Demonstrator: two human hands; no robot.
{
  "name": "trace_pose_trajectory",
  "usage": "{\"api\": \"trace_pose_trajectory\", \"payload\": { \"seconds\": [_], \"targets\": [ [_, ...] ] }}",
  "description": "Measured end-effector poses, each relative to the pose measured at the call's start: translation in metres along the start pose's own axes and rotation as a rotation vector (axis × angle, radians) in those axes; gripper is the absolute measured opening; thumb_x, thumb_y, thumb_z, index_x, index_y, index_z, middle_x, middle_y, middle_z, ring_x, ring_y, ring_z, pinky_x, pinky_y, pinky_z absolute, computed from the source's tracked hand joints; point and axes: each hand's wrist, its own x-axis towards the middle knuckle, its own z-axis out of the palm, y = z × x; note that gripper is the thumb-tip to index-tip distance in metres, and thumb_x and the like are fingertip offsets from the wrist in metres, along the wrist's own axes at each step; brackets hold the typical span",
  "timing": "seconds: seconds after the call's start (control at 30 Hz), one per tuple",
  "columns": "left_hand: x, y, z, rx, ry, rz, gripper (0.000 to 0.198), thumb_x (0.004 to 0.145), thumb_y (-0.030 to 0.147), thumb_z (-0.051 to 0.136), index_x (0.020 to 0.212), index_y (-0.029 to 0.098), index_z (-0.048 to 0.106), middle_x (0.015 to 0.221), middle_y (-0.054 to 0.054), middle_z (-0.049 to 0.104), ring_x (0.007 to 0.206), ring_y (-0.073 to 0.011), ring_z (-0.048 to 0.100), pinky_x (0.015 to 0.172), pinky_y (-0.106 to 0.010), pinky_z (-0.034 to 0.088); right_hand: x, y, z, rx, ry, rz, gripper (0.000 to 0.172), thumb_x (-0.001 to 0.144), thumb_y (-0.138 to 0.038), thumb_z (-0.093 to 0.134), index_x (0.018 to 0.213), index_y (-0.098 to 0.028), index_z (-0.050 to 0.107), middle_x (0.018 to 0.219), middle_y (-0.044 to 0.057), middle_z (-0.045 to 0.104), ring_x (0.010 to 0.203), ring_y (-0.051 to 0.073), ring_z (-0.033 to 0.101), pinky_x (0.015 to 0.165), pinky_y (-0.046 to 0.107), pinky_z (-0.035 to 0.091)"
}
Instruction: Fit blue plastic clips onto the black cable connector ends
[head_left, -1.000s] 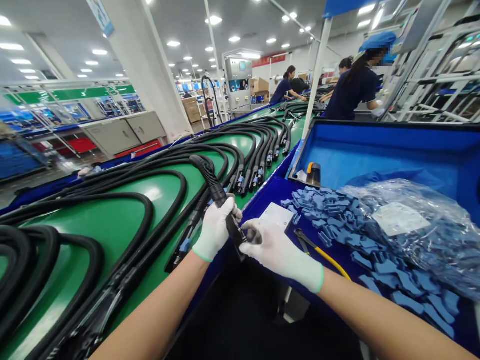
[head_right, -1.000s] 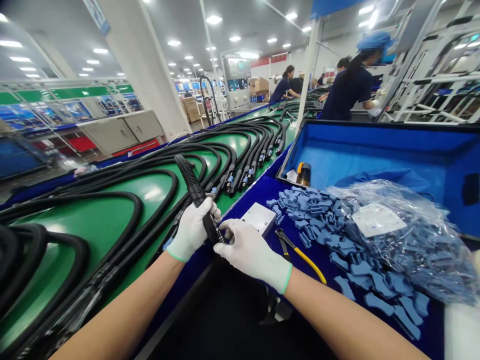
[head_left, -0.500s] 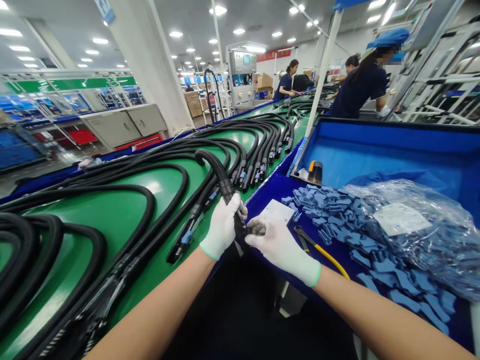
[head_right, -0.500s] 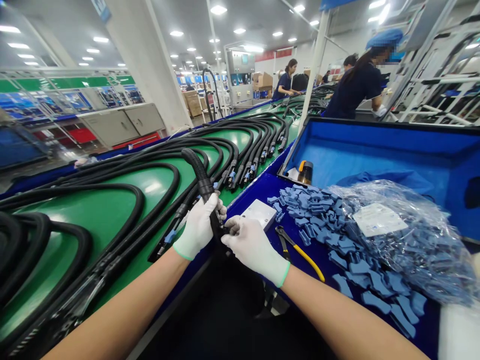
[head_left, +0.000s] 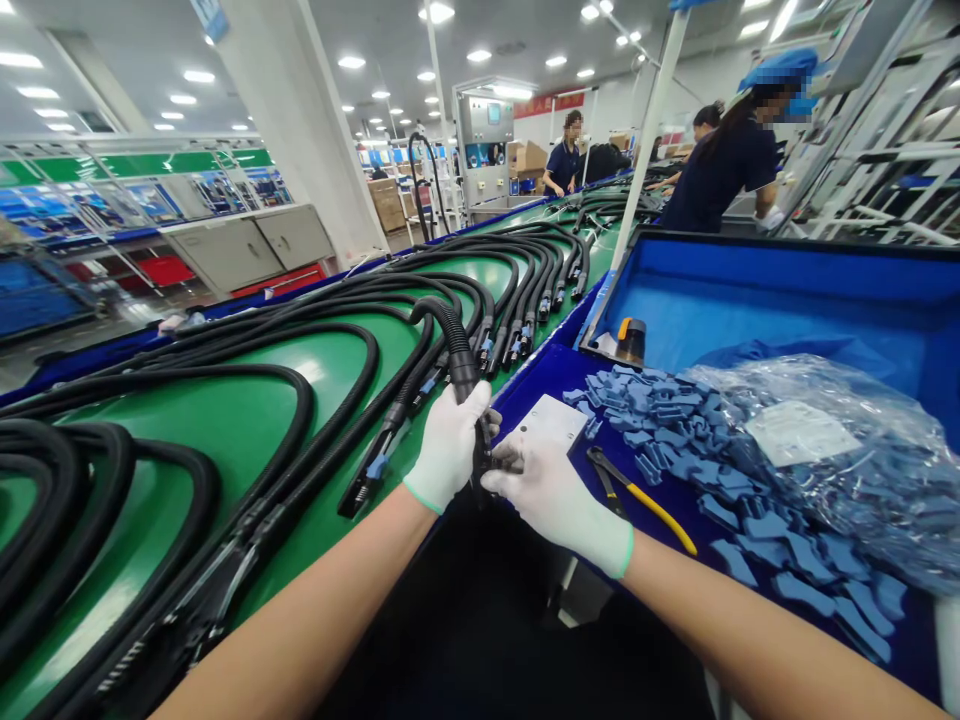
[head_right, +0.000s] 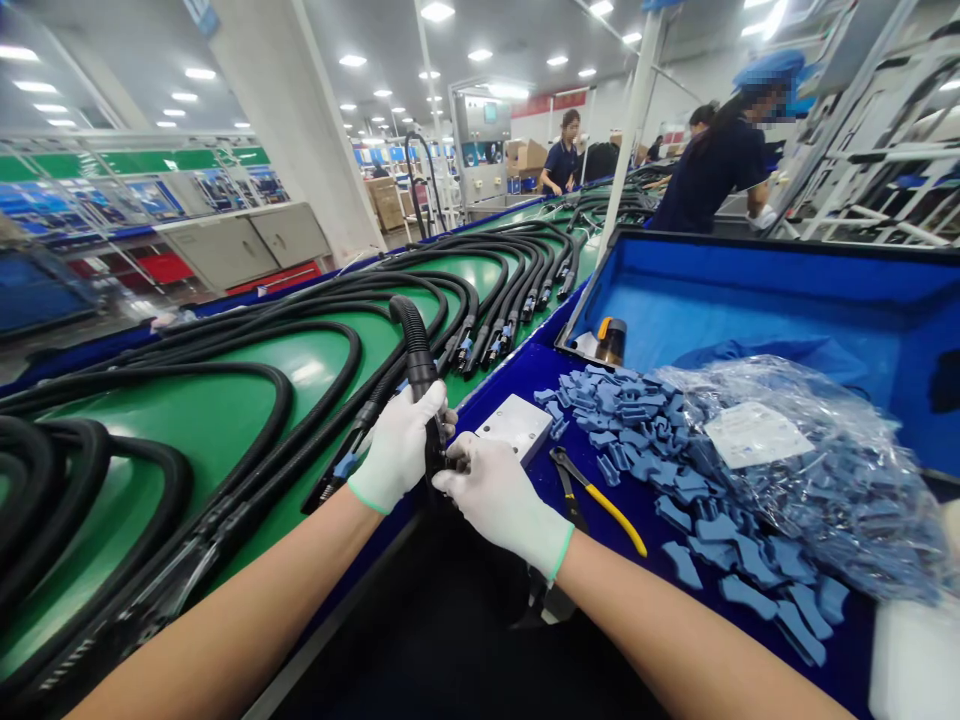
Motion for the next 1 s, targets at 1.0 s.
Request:
{"api": "trace_pose_trajectory", "payload": {
  "seconds": [1.0],
  "targets": [
    [0.065,0.027,0.085,0.016,-0.317,0.288,0.025,0.077,0.029,0.079,0.092,0.018,0.061,0.048,0.009,0.043,0.038,-0.0083,0.037,0.042,-0.024,0.036,0.038,0.045,-0.148,-1.039,-0.13,0.126,0.035,0.074,-0.008,0.06,0.102,-0.02,0.076,0.096,0.013,0.076,0.088,0.027,0.07,0.074,0.032,0.047]
  ]
}}
